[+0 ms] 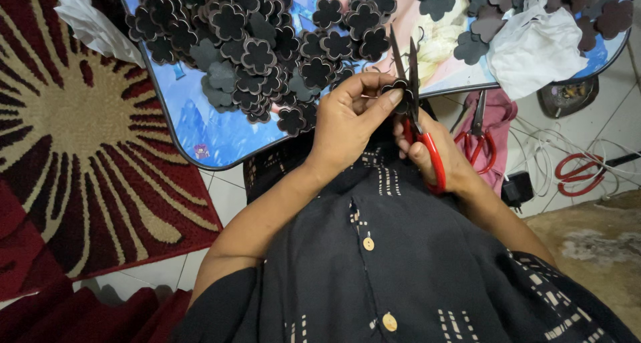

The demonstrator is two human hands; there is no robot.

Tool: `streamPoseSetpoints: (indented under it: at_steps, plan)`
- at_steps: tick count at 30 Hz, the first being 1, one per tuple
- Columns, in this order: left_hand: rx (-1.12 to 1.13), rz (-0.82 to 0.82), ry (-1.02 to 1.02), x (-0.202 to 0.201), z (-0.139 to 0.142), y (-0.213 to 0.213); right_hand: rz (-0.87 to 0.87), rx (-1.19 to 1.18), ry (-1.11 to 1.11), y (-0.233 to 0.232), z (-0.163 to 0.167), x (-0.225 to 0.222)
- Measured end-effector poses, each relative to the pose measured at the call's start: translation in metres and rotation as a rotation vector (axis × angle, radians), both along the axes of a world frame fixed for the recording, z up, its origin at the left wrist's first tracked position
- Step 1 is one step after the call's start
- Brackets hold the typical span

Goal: The person sits on the floor and trims the edges of black flower-shaped fabric pieces with red-handled scissors, one piece at a time, placing trimmed pieces onto a pile on the mat.

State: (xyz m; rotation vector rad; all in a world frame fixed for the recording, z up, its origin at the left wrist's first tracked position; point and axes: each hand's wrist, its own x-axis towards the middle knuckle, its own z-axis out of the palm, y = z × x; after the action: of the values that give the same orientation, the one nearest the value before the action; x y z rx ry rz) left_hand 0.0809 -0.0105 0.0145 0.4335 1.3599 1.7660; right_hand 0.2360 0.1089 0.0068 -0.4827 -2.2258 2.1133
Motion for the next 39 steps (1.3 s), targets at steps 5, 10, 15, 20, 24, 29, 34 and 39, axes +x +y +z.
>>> streamPoseSetpoints:
  at_steps: [5, 10, 15, 20, 24, 29, 34, 39]
  plan:
    - [-0.008, -0.012, 0.005, -0.001, 0.002, 0.0, -0.018, 0.04, -0.009, -0.001, -0.001, 0.0]
    - [0.008, -0.028, -0.011, -0.004, 0.002, -0.001, -0.005, 0.073, -0.016, 0.001, -0.004, 0.002]
    - [-0.013, -0.033, -0.001, -0.006, 0.001, -0.001, -0.016, 0.031, -0.051, 0.001, -0.005, 0.004]
    - [-0.026, -0.044, 0.032, -0.011, -0.001, -0.003, -0.02, 0.0, -0.086, 0.002, -0.001, 0.004]
    - [0.041, -0.072, -0.022, -0.015, -0.003, -0.003, -0.005, -0.017, -0.107, 0.004, 0.004, 0.005]
    - [0.025, -0.104, -0.023, -0.02, 0.0, -0.007, -0.002, -0.063, -0.13, 0.004, 0.007, 0.004]
    - [0.002, -0.122, -0.006, -0.024, 0.003, -0.009, 0.007, -0.061, -0.116, 0.005, 0.008, 0.006]
    - [-0.014, -0.128, 0.006, -0.027, 0.002, -0.009, 0.02, -0.074, -0.124, 0.007, 0.008, 0.007]
